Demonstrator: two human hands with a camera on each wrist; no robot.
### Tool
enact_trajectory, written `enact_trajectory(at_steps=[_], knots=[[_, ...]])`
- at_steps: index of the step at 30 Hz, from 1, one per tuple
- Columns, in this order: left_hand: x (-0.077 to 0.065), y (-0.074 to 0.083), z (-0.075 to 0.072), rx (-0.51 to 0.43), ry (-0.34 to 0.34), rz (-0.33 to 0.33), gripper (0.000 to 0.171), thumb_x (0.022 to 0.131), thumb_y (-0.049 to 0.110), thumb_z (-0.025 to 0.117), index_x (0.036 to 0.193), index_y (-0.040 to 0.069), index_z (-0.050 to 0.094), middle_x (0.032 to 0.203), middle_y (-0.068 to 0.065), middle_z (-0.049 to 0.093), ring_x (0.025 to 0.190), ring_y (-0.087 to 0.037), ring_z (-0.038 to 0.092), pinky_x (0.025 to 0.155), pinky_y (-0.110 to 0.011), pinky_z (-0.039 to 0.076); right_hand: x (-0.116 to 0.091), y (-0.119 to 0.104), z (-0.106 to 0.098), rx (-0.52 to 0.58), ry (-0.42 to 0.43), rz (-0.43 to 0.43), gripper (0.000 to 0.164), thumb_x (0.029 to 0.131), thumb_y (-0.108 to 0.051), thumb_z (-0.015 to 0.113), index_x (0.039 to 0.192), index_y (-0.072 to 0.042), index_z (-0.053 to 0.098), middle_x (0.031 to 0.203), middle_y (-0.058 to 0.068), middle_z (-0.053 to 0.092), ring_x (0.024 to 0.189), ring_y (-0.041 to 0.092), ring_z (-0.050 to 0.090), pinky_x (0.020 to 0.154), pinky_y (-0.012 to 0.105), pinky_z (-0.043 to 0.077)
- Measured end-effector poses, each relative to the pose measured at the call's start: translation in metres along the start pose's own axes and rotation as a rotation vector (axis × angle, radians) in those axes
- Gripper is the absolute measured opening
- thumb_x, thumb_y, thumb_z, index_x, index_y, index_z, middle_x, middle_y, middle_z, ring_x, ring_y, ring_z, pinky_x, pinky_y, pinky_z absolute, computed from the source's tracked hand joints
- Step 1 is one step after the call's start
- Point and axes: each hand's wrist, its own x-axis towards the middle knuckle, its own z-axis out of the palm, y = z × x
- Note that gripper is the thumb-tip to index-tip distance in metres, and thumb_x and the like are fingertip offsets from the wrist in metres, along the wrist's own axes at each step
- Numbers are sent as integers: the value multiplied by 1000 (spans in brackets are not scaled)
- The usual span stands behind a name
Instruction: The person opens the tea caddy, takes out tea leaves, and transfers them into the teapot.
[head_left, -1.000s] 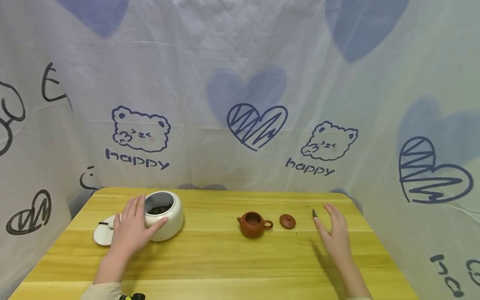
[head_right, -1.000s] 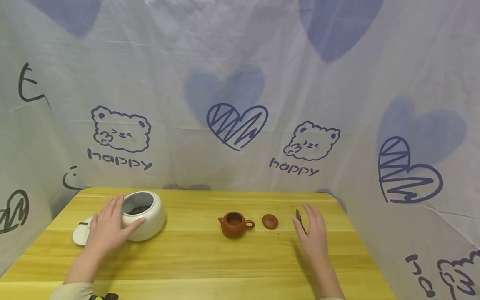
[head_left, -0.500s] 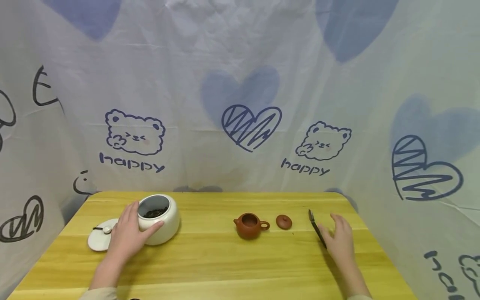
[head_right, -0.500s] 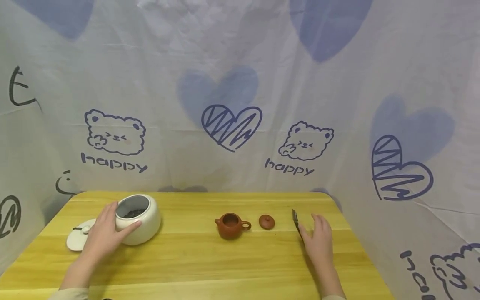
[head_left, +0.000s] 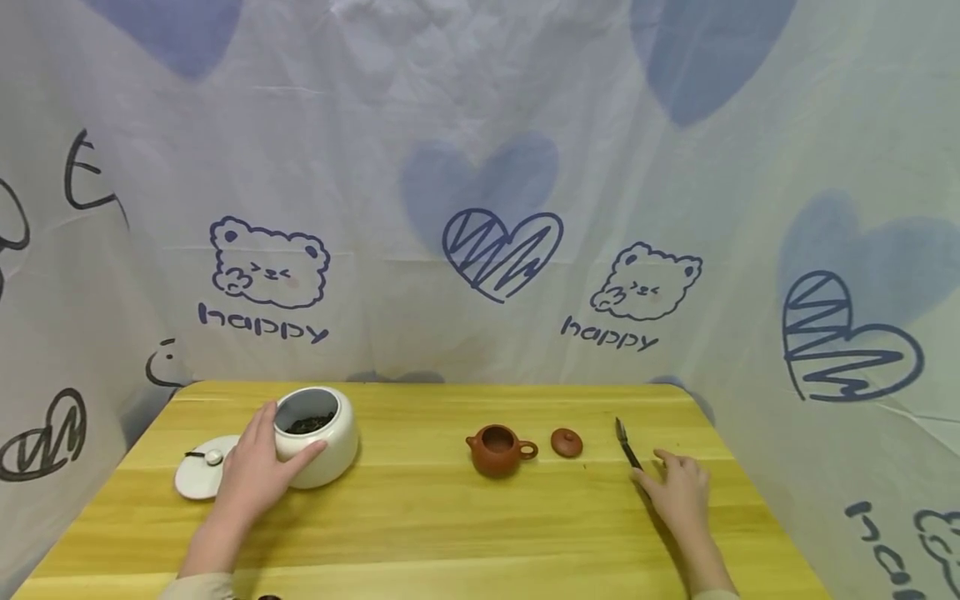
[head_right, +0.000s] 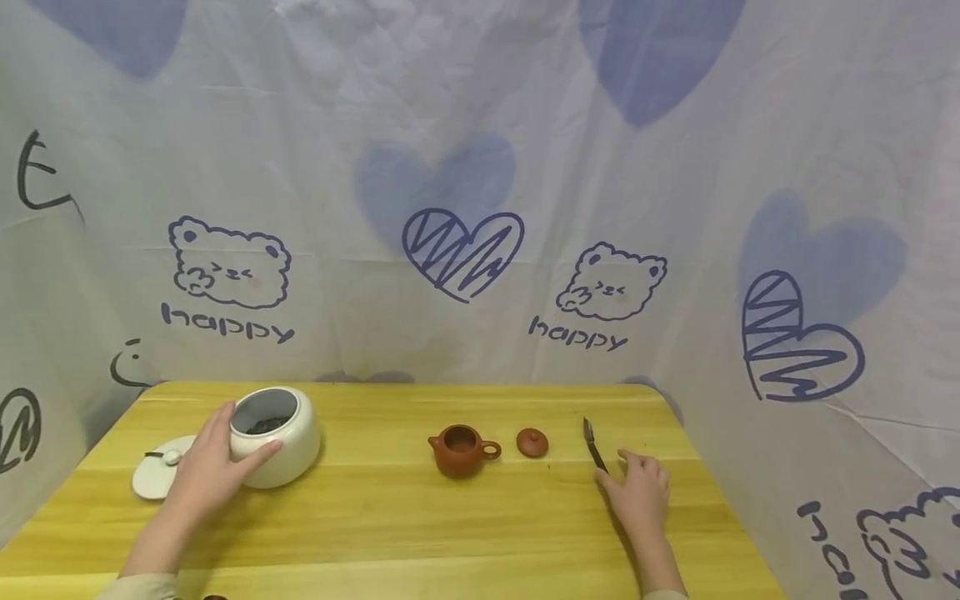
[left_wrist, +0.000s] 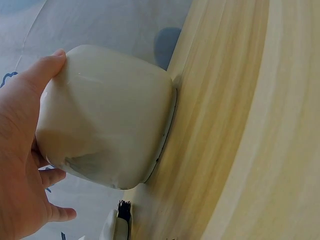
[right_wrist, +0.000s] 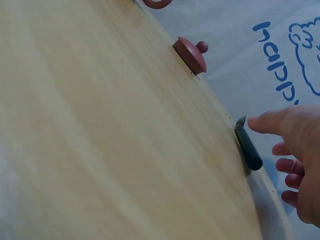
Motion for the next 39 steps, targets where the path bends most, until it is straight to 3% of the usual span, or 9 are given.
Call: enact_trajectory(at_steps=[7, 11, 13, 18, 21, 24, 31, 39], knots=[[2, -1, 1, -17, -6, 6, 110, 85, 64, 61, 155, -2, 9, 156, -33, 19, 134, -58, 28, 104, -74, 23, 4, 10, 10, 218, -27, 36, 61, 88, -30, 71, 134, 5, 52, 131, 33, 52, 124, 47, 30, 99, 56, 30], [2, -2, 1, -29, -9, -1, 110, 85, 63, 62, 155, -2, 8, 156, -33, 18, 135, -58, 27, 104, -74, 23, 7, 14, 12, 253, -19, 55, 55, 88, -26, 71, 130, 5, 56, 133, 31, 55, 127, 47, 34, 108, 58, 24], [2, -2, 1, -35, -2, 1, 109, 85, 62, 62, 155, -3, 9, 156, -33, 19, 135, -58, 27, 104, -74, 23, 8, 14, 12, 245, 5, 46, 50, 87, -24, 72, 124, 6, 61, 127, 29, 60, 124, 47, 41, 109, 58, 27], [3, -1, 0, -45, 12, 10, 108, 86, 61, 62, 154, -4, 10, 155, -34, 20, 135, -58, 28, 105, -73, 24, 8, 11, 10, 222, 102, 36, 30, 82, -18, 77, 99, 6, 72, 95, 23, 72, 95, 40, 61, 85, 47, 48], [2, -1, 1, -45, 6, 6, 108, 86, 61, 62, 154, -4, 9, 155, -35, 19, 134, -59, 28, 105, -73, 24, 5, 10, 9, 210, 121, 43, 25, 80, -17, 78, 89, 6, 72, 83, 18, 71, 83, 34, 62, 73, 39, 47], [2, -2, 3, -48, -2, 2, 108, 86, 61, 62, 154, -4, 8, 155, -35, 18, 135, -59, 27, 106, -73, 24, 3, 11, 9, 202, 125, 49, 24, 80, -17, 77, 87, 6, 72, 81, 17, 70, 80, 32, 62, 69, 34, 46], [1, -4, 4, -57, -13, -11, 110, 86, 62, 62, 155, -3, 5, 157, -34, 15, 136, -59, 25, 107, -73, 23, 2, 12, 12, 226, 143, 71, 25, 82, -17, 75, 91, 7, 70, 91, 24, 68, 85, 36, 62, 74, 42, 48], [1, -3, 5, -56, -12, -12, 110, 86, 63, 61, 155, -3, 5, 157, -33, 14, 136, -58, 25, 106, -73, 23, 3, 11, 13, 281, 238, 128, 22, 83, -20, 75, 94, -1, 70, 88, 15, 70, 76, 18, 59, 66, 24, 44]])
